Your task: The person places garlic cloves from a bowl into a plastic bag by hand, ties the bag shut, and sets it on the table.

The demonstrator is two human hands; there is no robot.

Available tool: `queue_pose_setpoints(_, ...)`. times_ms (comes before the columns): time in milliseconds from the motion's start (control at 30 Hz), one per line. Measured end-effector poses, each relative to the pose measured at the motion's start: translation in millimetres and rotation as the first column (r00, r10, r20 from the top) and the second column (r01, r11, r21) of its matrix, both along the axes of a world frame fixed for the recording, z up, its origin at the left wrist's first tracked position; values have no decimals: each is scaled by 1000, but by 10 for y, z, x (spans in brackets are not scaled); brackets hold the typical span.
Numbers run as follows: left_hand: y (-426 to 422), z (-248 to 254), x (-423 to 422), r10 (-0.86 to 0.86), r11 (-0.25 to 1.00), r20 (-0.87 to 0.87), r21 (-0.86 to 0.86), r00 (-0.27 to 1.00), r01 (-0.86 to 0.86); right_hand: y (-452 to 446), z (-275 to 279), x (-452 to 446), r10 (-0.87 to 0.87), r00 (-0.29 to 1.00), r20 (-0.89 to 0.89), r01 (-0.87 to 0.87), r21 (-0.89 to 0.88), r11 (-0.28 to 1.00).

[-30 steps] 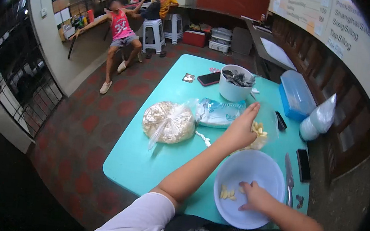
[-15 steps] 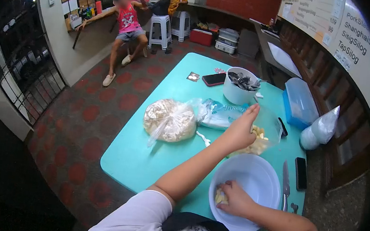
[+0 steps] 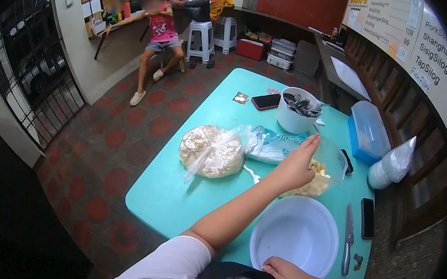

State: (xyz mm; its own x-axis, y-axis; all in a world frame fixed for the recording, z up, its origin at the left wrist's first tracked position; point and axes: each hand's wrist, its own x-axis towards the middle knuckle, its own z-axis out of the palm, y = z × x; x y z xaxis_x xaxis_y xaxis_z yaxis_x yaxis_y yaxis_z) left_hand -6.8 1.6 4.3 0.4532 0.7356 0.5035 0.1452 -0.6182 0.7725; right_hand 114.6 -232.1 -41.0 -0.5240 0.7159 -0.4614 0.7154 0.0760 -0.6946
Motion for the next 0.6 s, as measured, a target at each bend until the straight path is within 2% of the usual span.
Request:
queue_pose_setpoints(133, -19, 5, 11, 4, 1000, -12, -1, 1000, -4, -18, 81, -24, 98, 995, 15, -98, 11, 995)
queue_pose_setpoints(233, -6, -17, 12, 21, 999, -25, 33, 999, -20, -52, 45, -21, 117, 993, -9, -115, 90, 989)
queue_pose_setpoints(300, 41, -81, 15, 70, 989, -33, 131, 997, -65, -78, 43, -33, 77, 997, -19, -75, 87, 993)
queue_pose_setpoints(367, 71, -179, 89, 51, 989, -12, 138, 999, -49, -120, 53, -36, 24, 999, -23, -22, 52, 998)
queue_pose_setpoints(467, 42, -29, 12, -51, 999, 34, 9, 998, 51, -115, 148, -64, -59, 998, -10, 58, -37, 998)
queue_pose_setpoints(533, 28, -42, 24, -46, 999, 19, -7, 999, 46, -104, 246, -78, -90, 996, 8, 90, -89, 992)
queue_pose_setpoints(600, 32, -60, 17, -16, 1000, 0, 6, 1000, 16, -147, 175, -50, -168, 976, -141, 150, -130, 980)
